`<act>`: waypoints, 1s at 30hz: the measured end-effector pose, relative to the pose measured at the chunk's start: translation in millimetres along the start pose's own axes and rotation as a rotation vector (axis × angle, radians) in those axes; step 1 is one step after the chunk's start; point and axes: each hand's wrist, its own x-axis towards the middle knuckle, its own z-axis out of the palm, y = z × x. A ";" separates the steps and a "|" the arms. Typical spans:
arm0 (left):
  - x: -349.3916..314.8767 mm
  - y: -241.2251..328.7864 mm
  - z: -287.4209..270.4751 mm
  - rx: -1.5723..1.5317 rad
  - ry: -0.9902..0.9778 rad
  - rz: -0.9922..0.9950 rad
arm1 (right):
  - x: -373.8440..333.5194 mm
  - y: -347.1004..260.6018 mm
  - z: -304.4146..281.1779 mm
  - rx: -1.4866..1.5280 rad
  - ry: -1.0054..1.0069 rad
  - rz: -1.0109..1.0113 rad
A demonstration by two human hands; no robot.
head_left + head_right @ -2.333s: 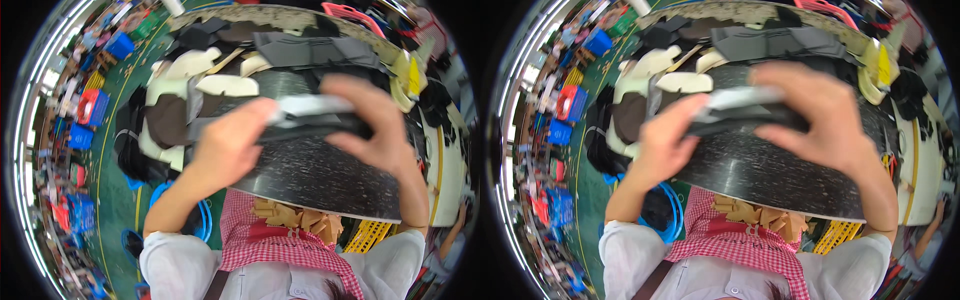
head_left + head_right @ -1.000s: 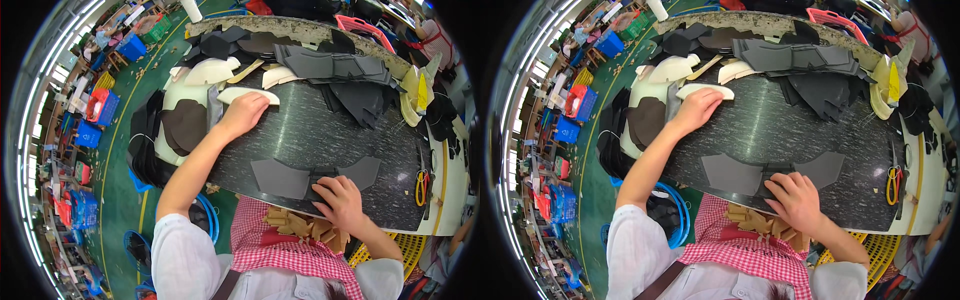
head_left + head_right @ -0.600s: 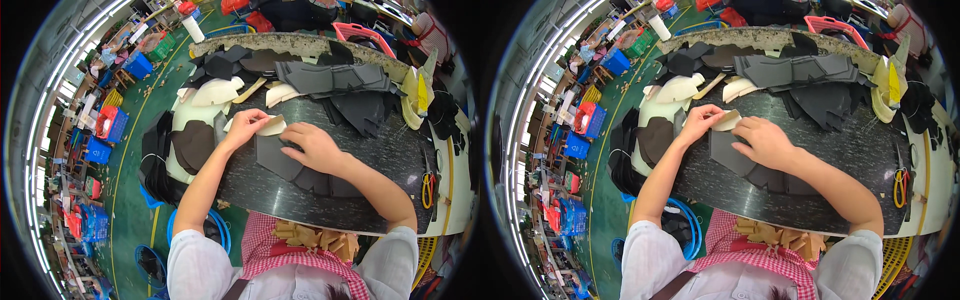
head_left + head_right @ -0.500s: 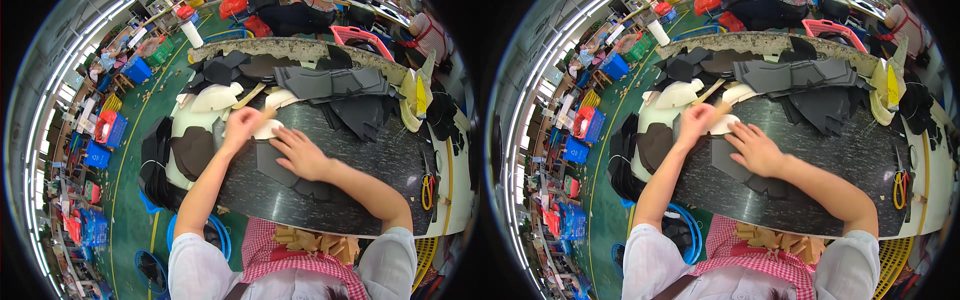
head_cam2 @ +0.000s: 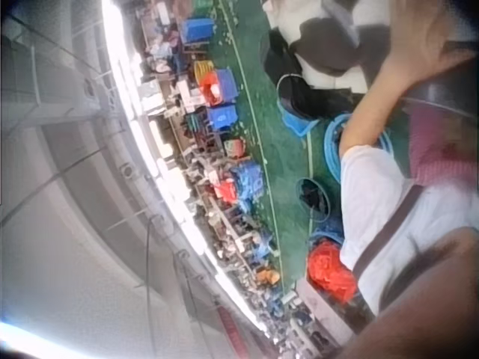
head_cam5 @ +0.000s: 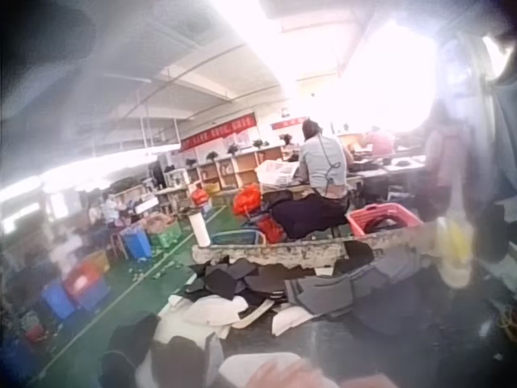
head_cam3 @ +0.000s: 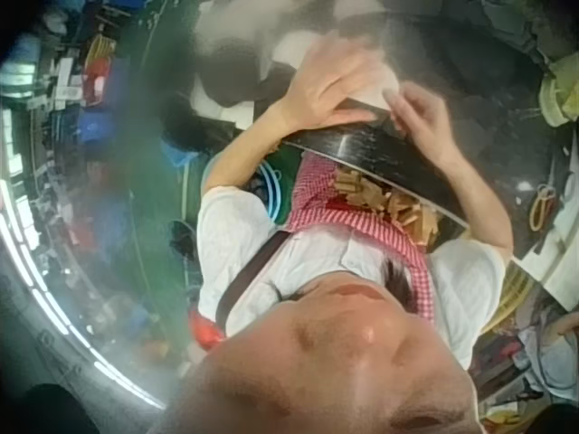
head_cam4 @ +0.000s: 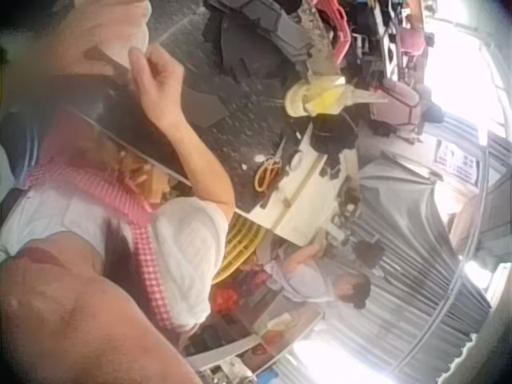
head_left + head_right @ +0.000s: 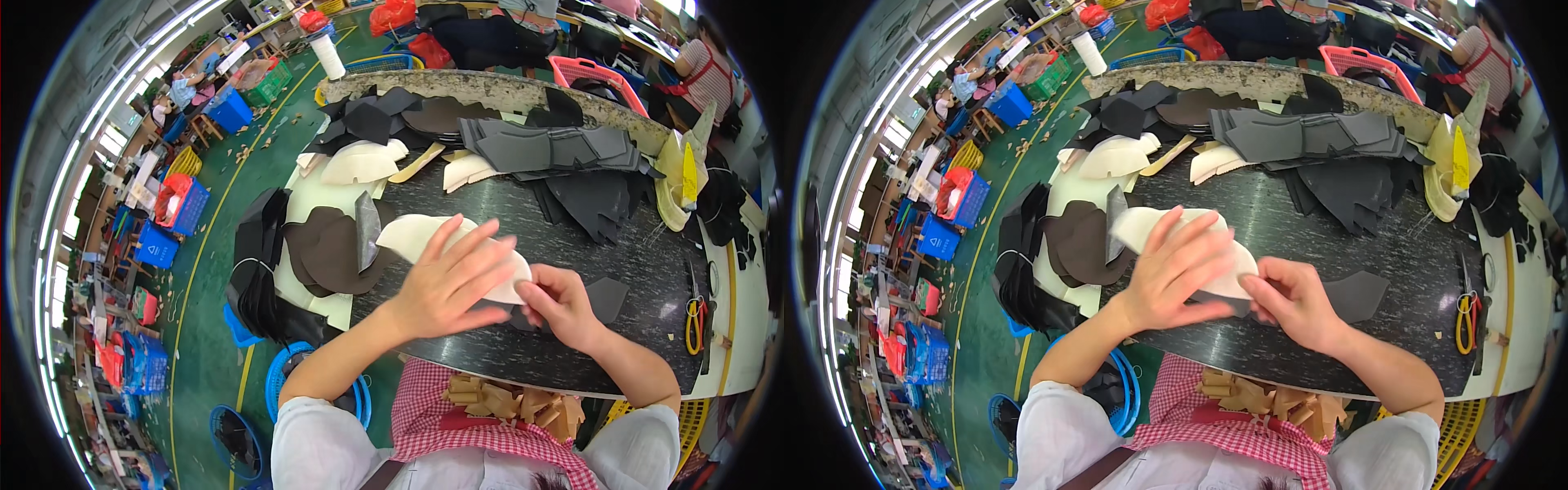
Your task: The person peels the backing from white fabric adhesive pieces and presses them onto black shoe upper components by hand. The person handles multiple components one at a time at a workstation before placing a finished set into a blue basket and carrying the basket through the manufacturing area.
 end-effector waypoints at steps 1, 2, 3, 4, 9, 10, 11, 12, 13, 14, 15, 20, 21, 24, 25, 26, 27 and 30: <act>7.1 9.3 0.1 -0.108 -0.058 -0.080 | -8.3 -4.3 -0.3 -0.043 0.009 -0.022; 8.5 14.9 4.5 -0.102 -0.057 -0.084 | -12.6 -7.2 -0.6 -0.086 0.017 -0.043; 9.5 20.1 9.0 -0.420 -0.090 -0.233 | -11.1 -6.6 1.9 -0.039 0.062 -0.147; 11.4 24.4 12.2 -0.741 -0.123 -0.375 | -12.1 -6.4 1.3 -0.040 0.061 -0.152; 25.5 20.2 0.7 -0.642 -0.076 -0.325 | -21.8 -13.6 3.6 0.460 -0.033 -0.008; 26.6 21.3 0.8 -0.640 -0.076 -0.328 | -24.5 -14.2 7.1 0.542 -0.015 0.006; 28.7 21.7 0.3 -0.626 -0.072 -0.279 | -26.5 -13.6 3.7 0.574 -0.052 0.012; 30.9 22.0 -0.3 -0.610 -0.066 -0.228 | -28.1 -9.4 -2.8 0.573 -0.055 0.011; 31.7 22.7 1.8 -0.608 -0.065 -0.218 | -28.3 -2.0 -11.8 0.426 -0.099 -0.060; 30.6 25.0 4.4 -0.671 -0.044 -0.242 | -29.1 0.9 -16.2 0.276 -0.141 -0.132; 30.5 25.6 6.0 -0.734 -0.023 -0.263 | -32.3 -0.5 -15.1 0.179 -0.051 -0.169; 18.4 -30.6 -20.6 -0.199 0.392 -0.255 | -54.9 7.2 -35.5 0.249 0.412 -0.242; 15.2 -46.8 -19.0 -0.019 0.203 -0.244 | -60.9 10.0 -43.8 0.225 0.479 -0.283; -16.8 -83.8 18.5 0.289 -0.238 -0.336 | -74.6 4.7 -39.5 0.034 0.569 -0.216; -17.0 -76.4 23.2 0.136 -0.165 -0.396 | -83.5 0.0 -36.4 -0.129 0.576 -0.220; -10.1 -73.7 25.4 -0.012 -0.094 -0.452 | -81.7 -3.8 -31.6 -0.157 0.576 -0.240; -2.7 -58.6 29.6 -0.128 0.065 -0.459 | -83.5 -2.5 -33.1 -0.244 0.542 -0.227; 35.2 10.6 17.9 -0.551 0.216 -0.166 | -82.1 -9.9 -19.8 -0.338 0.502 -0.194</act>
